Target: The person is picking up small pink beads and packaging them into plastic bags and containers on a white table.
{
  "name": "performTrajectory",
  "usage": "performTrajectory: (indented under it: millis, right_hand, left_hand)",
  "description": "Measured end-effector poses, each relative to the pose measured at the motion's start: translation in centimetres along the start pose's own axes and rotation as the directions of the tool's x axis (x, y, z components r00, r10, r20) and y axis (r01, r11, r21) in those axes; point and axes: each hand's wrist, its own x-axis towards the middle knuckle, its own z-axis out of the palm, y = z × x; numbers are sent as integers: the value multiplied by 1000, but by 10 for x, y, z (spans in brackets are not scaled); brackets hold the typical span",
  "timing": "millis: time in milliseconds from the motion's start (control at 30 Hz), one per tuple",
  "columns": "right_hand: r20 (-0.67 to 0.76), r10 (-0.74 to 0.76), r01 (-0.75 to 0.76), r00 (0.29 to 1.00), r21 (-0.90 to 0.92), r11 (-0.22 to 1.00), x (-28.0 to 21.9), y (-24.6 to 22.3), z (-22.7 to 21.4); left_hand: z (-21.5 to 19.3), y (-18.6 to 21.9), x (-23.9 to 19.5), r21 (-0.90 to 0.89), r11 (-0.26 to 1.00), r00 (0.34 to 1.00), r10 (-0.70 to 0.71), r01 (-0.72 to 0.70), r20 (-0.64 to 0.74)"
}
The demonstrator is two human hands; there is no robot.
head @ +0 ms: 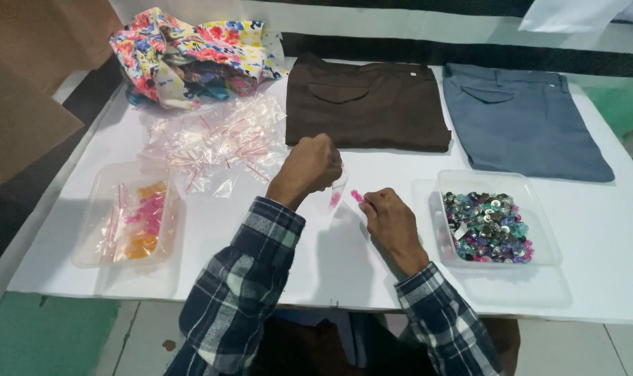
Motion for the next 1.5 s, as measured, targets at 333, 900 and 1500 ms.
performTrajectory:
  millis: [333,900,1500]
  right_hand:
    - [-149,222,-77,963,640,765,-4,-67,-85]
    - [37,36,-44,999,269,962,17,-26,-35]
    - [-49,-105,116,993,431,895,24,-88,-103]
  left_hand:
    - [-10,27,-12,-22,999,996,-25,27,86]
    - [-40,23,-19,-95,995,990,-29,43,140]
    - [-8,16,-7,-70,998,989,2,8,147]
